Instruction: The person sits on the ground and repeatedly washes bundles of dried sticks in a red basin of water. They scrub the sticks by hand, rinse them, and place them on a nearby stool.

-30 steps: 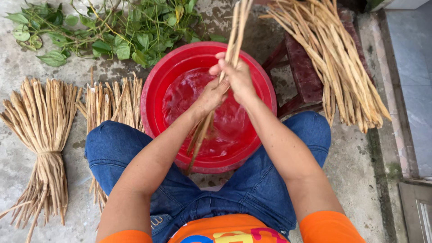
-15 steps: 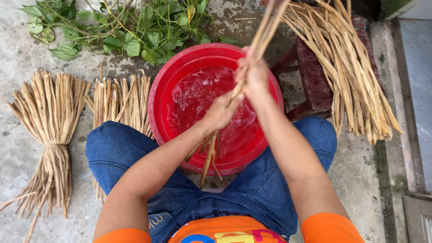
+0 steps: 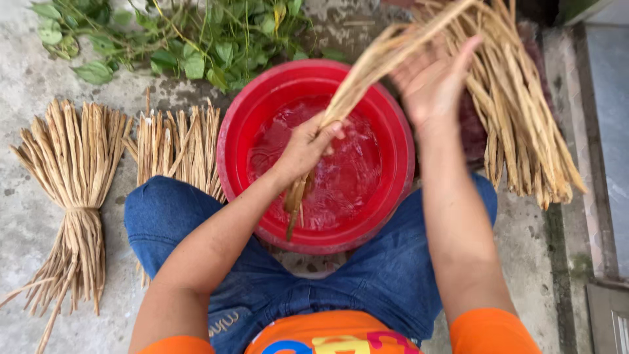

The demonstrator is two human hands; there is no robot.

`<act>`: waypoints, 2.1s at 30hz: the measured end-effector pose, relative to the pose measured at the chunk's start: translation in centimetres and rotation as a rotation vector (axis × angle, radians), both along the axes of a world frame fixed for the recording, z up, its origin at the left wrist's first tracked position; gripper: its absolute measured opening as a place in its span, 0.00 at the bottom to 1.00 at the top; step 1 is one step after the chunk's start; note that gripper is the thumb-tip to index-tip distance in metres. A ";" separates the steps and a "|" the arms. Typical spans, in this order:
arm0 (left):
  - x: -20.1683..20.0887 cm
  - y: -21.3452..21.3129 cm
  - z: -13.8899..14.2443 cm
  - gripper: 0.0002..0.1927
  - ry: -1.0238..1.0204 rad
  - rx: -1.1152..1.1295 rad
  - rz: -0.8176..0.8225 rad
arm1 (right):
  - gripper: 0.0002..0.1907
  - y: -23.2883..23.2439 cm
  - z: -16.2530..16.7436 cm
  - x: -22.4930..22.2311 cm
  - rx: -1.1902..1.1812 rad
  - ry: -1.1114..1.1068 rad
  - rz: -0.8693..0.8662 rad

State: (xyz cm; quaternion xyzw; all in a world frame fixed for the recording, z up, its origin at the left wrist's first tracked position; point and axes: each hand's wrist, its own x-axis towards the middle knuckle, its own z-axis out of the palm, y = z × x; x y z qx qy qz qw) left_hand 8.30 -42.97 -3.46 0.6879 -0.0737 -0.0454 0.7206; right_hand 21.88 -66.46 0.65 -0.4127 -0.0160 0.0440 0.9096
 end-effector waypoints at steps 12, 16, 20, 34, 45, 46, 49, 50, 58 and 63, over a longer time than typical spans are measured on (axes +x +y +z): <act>2.6 1.7 0.2 0.15 0.010 -0.175 0.160 | 0.47 6.6 -1.3 -4.3 -0.319 0.006 0.173; 3.5 3.0 -0.3 0.14 0.005 -0.460 0.187 | 0.51 10.2 -6.1 -7.9 -0.577 -0.152 0.507; 4.2 3.9 -0.9 0.19 0.000 -0.508 0.210 | 0.21 13.2 -10.1 -10.4 -0.591 -0.262 0.636; 3.0 -0.4 -4.1 0.34 0.213 -0.123 -0.083 | 0.29 9.0 -4.1 -5.6 -0.632 -0.370 0.318; 6.4 3.7 -2.7 0.20 0.055 -0.645 0.398 | 0.45 11.4 -13.0 -9.8 -0.161 0.553 0.167; 6.2 3.2 -2.9 0.21 0.061 -0.613 0.384 | 0.44 12.0 -13.6 -10.0 -0.097 0.545 0.221; 5.3 1.3 -3.3 0.23 0.097 -0.550 0.314 | 0.43 12.4 -14.0 -10.0 -0.128 0.487 0.240; 5.0 0.8 -3.2 0.23 0.115 -0.558 0.269 | 0.42 12.2 -13.7 -9.8 -0.179 0.461 0.221; 5.2 4.3 -0.9 0.20 0.012 -0.593 0.362 | 0.44 12.2 -13.6 -11.4 -0.165 0.531 0.327; 3.2 0.3 -3.5 0.15 0.186 -0.601 0.241 | 0.37 12.1 -13.3 -10.2 -0.009 0.426 0.254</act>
